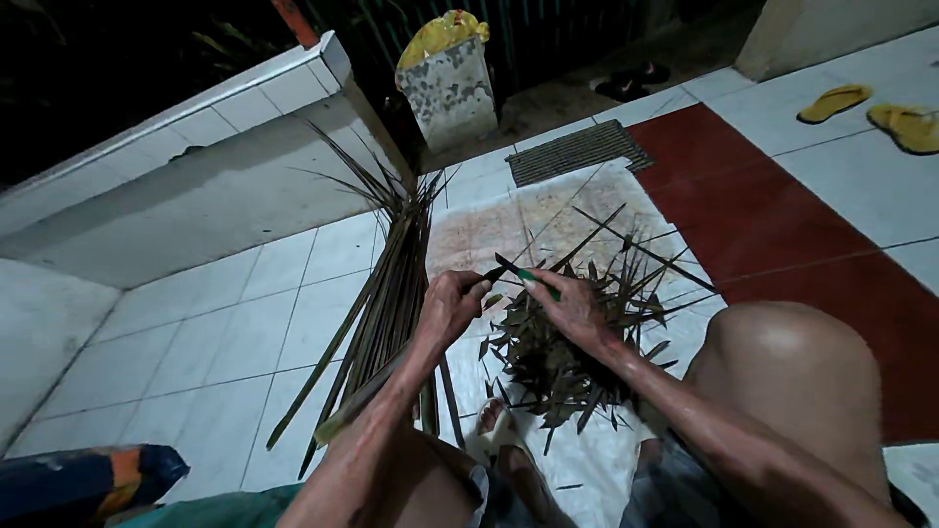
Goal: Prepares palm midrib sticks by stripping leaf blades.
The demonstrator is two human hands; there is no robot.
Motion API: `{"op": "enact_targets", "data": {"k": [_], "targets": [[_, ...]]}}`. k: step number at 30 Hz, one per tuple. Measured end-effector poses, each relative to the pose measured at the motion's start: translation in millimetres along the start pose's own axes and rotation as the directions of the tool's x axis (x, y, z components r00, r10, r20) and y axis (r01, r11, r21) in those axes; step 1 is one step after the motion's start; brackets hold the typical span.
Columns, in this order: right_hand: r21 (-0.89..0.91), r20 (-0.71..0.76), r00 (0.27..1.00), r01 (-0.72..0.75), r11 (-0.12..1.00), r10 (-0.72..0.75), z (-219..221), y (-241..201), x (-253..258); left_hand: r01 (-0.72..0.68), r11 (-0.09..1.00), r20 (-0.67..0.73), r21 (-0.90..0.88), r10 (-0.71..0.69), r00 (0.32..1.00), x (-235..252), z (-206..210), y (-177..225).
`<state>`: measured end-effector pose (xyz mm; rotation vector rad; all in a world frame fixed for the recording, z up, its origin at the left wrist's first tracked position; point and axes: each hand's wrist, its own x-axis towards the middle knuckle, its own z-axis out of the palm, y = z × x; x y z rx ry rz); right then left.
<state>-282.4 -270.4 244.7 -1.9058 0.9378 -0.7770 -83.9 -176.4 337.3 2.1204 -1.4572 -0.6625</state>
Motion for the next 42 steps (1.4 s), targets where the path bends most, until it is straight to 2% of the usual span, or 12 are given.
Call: {"op": "enact_targets", "data": {"k": [8,13,15,19,24,37,42], "targets": [[-0.044,-0.104,0.993,-0.056,0.997,0.051,-3.3,4.5,14.1,0.042,0.992,0.065,-0.122,-0.034,0.997,-1.7,-3.6,1.5],[-0.025,-0.237,0.962,-0.146,0.989,0.136,-19.4,11.5,25.1,0.069,0.979,0.114,-0.191,-0.047,0.992,-2.8,-7.3,-0.9],[-0.028,-0.258,0.961,-0.112,0.993,0.101,-23.9,10.8,23.7,0.106,0.963,0.135,-0.249,-0.074,0.988,-3.2,-12.2,-2.0],[-0.006,-0.144,0.989,0.028,1.000,-0.028,-12.9,5.9,13.7,0.182,0.926,0.186,-0.332,-0.125,0.974,0.4,-22.4,-3.6],[0.044,-0.014,0.997,0.076,0.996,-0.075,0.4,-3.3,2.5,0.240,0.884,0.244,-0.400,-0.150,0.958,1.9,-25.7,-2.0],[-0.016,-0.085,0.996,0.026,1.000,-0.027,2.1,-4.5,14.5,0.268,0.826,0.279,-0.495,-0.141,0.950,1.7,-28.9,-6.3],[0.018,-0.110,0.994,0.015,1.000,-0.013,-0.6,-0.4,24.3,0.249,0.822,0.286,-0.512,-0.109,0.952,-0.2,-30.6,-11.1]]}}
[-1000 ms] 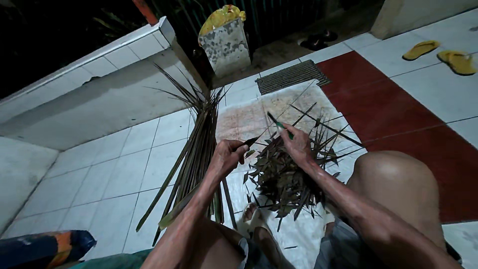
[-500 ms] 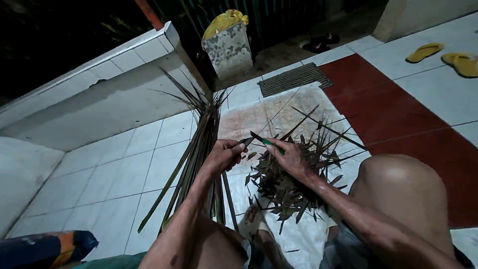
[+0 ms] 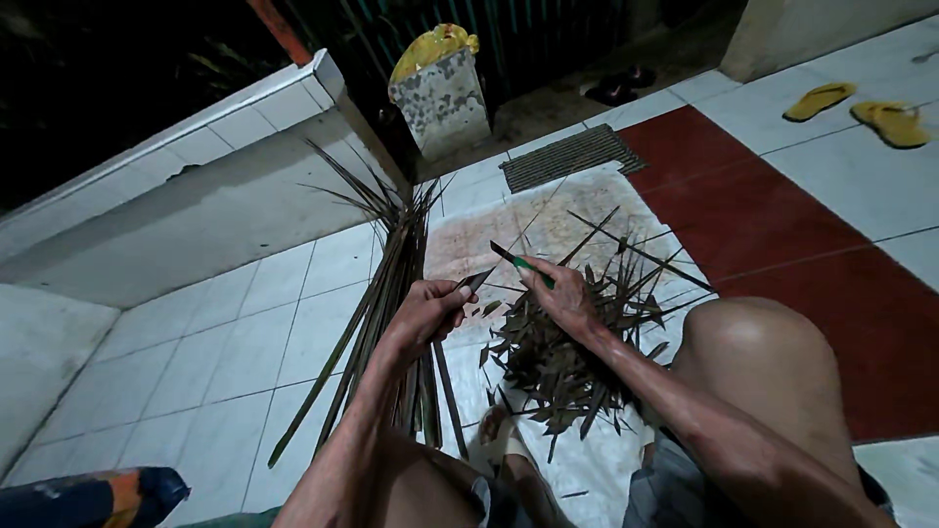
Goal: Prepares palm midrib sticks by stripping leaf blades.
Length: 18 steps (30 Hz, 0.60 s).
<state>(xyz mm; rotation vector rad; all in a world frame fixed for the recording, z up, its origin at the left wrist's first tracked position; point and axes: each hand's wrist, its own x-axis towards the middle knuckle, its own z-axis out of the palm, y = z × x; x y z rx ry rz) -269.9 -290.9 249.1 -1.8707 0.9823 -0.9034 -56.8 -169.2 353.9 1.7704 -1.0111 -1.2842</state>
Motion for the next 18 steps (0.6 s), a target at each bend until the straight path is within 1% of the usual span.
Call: {"op": "enact_targets", "data": {"k": [4,7,9,11,12,14,15,16,18], "targets": [[-0.013,-0.056,0.998,-0.006,1.000,0.006,-5.4,6.5,10.6,-0.015,1.000,0.015,0.004,0.015,1.000,-5.6,-2.4,-0.5],[-0.025,-0.045,0.995,-0.086,0.996,0.084,-10.8,18.3,23.4,-0.021,1.000,0.031,0.024,0.020,0.999,-8.7,-5.4,-3.2],[-0.019,-0.068,0.987,-0.148,0.989,0.146,-15.3,25.8,31.3,-0.023,1.000,0.052,0.021,0.022,0.998,-11.0,-8.0,-6.7],[0.009,-0.119,0.966,-0.232,0.973,0.231,-24.3,32.6,36.2,-0.007,1.000,0.059,0.013,0.006,0.998,-13.9,-11.4,-9.6],[0.022,-0.170,0.955,-0.242,0.970,0.243,-27.7,37.7,39.2,-0.002,1.000,0.055,0.005,0.002,0.998,-14.7,-13.9,-10.5],[0.056,-0.240,0.947,-0.207,0.977,0.214,-32.5,40.7,41.3,0.005,1.000,0.031,-0.001,-0.005,1.000,-15.2,-18.4,-10.6],[0.078,-0.237,0.952,-0.180,0.981,0.194,-32.5,38.4,38.9,0.013,1.000,0.016,0.005,-0.013,1.000,-15.2,-20.0,-10.8],[0.108,-0.195,0.964,-0.160,0.981,0.179,-31.6,33.9,33.2,0.019,1.000,0.008,0.013,-0.019,1.000,-14.2,-21.6,-11.5],[0.214,-0.057,0.988,-0.126,0.969,0.141,-24.3,23.5,18.2,0.012,0.999,0.011,0.034,-0.012,1.000,-8.8,-22.9,-13.2]]}}
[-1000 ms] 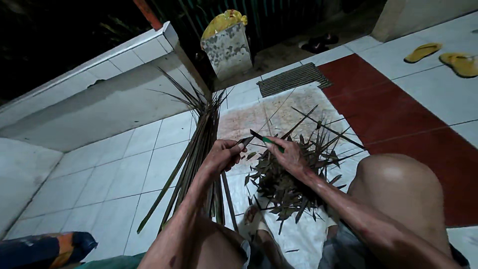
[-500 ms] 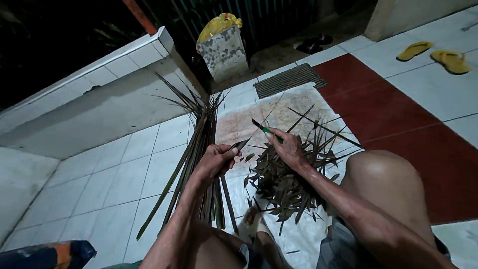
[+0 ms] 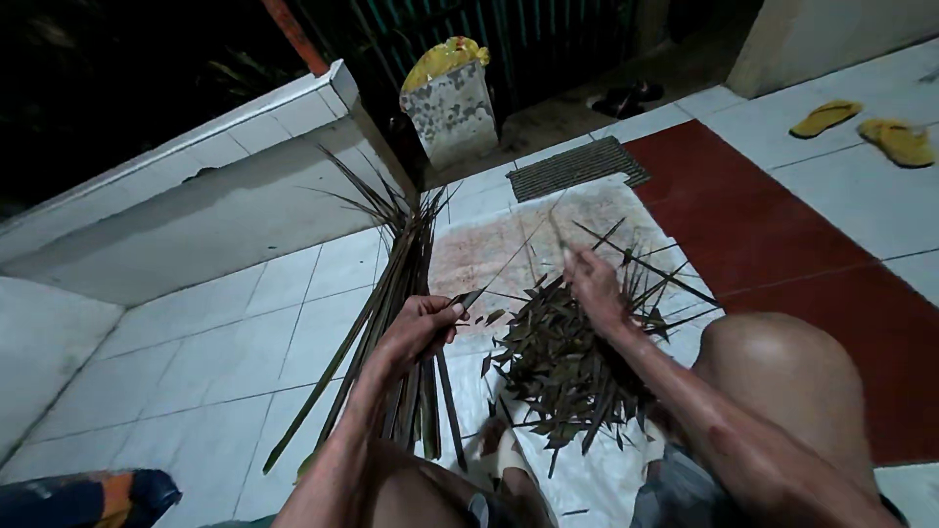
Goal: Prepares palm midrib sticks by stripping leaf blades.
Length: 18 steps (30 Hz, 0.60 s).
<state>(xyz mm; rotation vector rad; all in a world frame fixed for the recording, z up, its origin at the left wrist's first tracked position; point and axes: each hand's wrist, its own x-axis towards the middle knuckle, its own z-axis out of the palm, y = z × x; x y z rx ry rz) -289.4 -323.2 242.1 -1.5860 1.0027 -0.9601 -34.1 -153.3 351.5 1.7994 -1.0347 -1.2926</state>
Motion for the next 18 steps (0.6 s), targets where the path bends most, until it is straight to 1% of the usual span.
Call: {"op": "enact_targets", "data": {"k": [1,3,5,8,12,16,18], "targets": [[0.075,0.082,0.997,-0.013,0.997,0.007,6.9,-2.9,-7.6,-0.009,1.000,0.008,0.027,0.009,1.000,2.3,0.9,-0.3],[0.174,0.241,0.969,-0.099,0.980,0.055,17.8,-13.9,-17.8,-0.027,0.996,0.027,0.079,0.025,0.999,7.4,9.8,4.7],[0.249,0.319,0.944,-0.165,0.954,0.080,22.1,-25.0,-22.0,-0.035,0.995,0.062,0.093,0.030,0.998,13.0,24.0,12.5],[0.343,0.278,0.960,-0.132,0.930,0.034,26.2,-23.0,-16.8,-0.062,0.996,0.101,0.062,0.056,0.993,21.0,38.0,16.4],[0.392,0.192,0.981,-0.087,0.916,0.011,15.2,-21.6,-5.8,-0.115,0.989,0.103,0.088,0.106,0.989,23.7,37.7,11.2],[0.369,0.131,0.991,-0.072,0.926,0.024,9.2,-14.9,-2.5,-0.139,0.972,0.098,0.189,0.122,0.988,19.1,32.3,0.9],[0.299,0.139,0.989,-0.084,0.951,0.044,11.6,-11.5,-5.1,-0.163,0.960,0.087,0.227,0.147,0.985,21.1,33.9,-1.9]]}}
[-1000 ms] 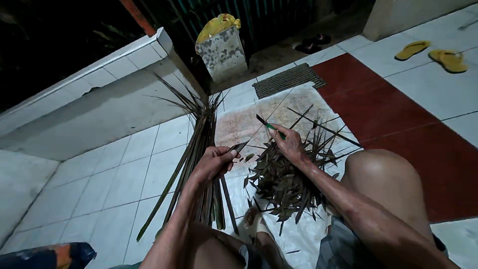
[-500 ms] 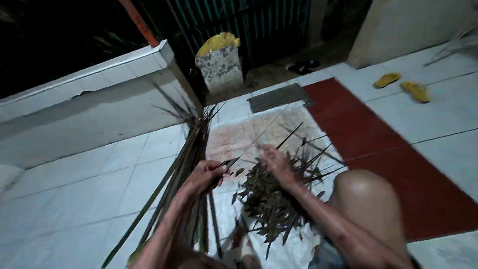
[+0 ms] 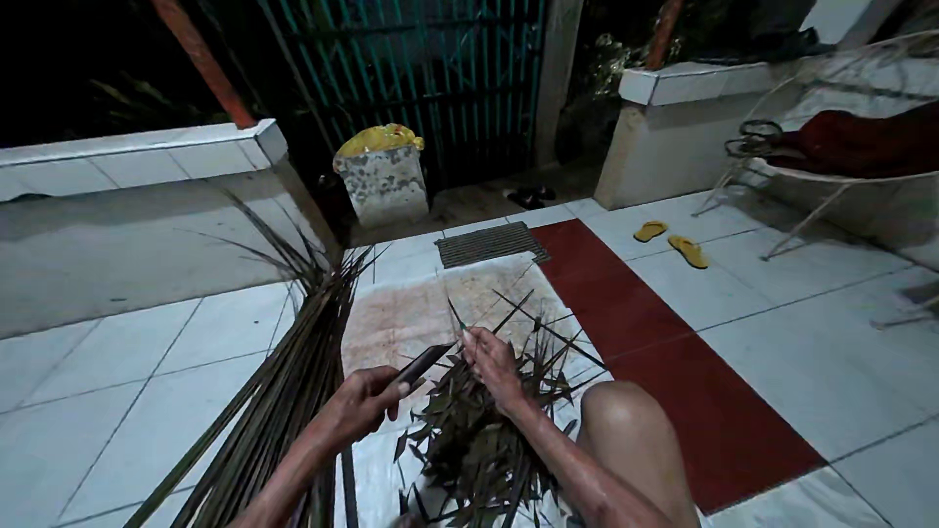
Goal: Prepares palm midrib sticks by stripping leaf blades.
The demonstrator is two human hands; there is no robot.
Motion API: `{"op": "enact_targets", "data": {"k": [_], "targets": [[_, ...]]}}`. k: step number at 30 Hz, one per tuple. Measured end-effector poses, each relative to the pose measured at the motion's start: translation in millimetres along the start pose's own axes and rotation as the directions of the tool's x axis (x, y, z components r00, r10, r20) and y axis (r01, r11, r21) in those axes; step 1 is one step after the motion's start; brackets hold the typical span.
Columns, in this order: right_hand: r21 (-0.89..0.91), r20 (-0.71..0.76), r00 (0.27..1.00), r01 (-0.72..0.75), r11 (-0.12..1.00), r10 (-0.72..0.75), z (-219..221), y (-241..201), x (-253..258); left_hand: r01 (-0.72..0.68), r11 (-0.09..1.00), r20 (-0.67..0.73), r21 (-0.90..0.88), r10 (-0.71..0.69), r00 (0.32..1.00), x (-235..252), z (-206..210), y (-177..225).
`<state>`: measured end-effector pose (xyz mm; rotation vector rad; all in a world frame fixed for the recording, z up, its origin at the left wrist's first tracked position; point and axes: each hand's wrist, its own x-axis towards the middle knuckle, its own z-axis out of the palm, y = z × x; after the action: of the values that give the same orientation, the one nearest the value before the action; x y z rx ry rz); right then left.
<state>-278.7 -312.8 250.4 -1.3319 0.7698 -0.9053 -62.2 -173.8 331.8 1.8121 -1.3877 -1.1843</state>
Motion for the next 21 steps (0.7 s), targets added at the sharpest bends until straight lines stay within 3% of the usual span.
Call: {"op": "enact_targets", "data": {"k": [4,8,13,21], "targets": [[-0.274,0.018,0.998,0.059,0.960,-0.056,6.8,2.2,-4.8,-0.010,0.999,-0.082,0.052,0.014,0.996,5.2,-0.9,4.9],[-0.419,0.156,0.986,0.114,0.901,-0.052,17.5,-4.0,-17.2,0.027,0.998,-0.149,0.064,-0.017,0.989,11.0,-7.8,-0.7],[-0.449,0.236,0.971,0.136,0.883,-0.030,21.9,-5.3,-25.8,0.018,0.983,-0.231,0.185,0.026,0.973,17.9,-10.4,-6.2],[-0.434,0.271,0.963,0.135,0.891,-0.014,25.4,-5.9,-28.4,0.043,0.922,-0.212,0.384,0.043,0.976,26.0,-3.3,-6.5]]}}
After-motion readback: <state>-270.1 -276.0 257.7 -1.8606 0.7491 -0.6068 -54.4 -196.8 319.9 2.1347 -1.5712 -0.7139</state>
